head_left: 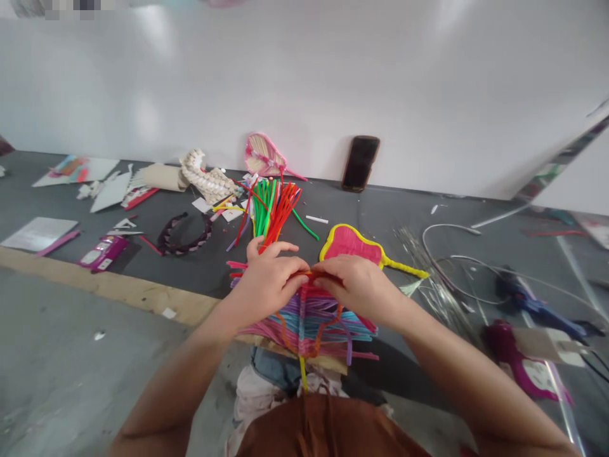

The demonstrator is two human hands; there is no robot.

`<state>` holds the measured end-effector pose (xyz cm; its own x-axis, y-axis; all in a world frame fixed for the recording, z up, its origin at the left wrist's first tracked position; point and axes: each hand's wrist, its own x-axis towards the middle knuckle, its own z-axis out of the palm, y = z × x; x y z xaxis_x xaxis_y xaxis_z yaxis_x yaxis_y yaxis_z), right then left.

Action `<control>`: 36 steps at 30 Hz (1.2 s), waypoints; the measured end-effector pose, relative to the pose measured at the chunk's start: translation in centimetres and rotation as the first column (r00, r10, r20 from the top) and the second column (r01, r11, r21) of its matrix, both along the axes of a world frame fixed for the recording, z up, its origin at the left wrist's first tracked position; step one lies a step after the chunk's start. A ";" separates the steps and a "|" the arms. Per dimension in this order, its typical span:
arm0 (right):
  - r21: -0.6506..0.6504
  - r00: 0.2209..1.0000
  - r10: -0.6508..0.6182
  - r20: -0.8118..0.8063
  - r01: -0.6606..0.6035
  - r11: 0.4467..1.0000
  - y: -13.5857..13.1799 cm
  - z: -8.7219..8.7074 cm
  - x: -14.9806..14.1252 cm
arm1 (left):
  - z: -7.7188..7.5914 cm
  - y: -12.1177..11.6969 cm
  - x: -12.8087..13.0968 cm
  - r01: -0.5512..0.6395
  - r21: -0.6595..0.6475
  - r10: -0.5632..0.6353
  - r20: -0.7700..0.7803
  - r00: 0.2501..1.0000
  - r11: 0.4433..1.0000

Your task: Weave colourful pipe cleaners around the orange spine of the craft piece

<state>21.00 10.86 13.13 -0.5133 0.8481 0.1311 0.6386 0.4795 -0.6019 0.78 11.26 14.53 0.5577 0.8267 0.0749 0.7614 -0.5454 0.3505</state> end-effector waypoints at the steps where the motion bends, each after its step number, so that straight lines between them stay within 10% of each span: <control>1: -0.013 1.000 -0.012 0.005 0.012 1.000 0.1 -0.2 -0.3 | 0.1 -0.1 -0.2 0.017 0.001 -0.017 -0.013 1.000 1.000; 21: 0.014 0.996 -0.054 -0.069 0.055 0.998 -0.1 -2.1 0.7 | 0.1 -0.6 -7.7 -0.091 -0.117 0.093 0.014 0.996 0.989; 36: 0.146 0.983 -0.120 -0.139 0.140 0.979 -1.6 -2.0 -0.2 | 0.7 -1.4 -5.2 -0.155 0.332 0.114 0.139 0.984 0.930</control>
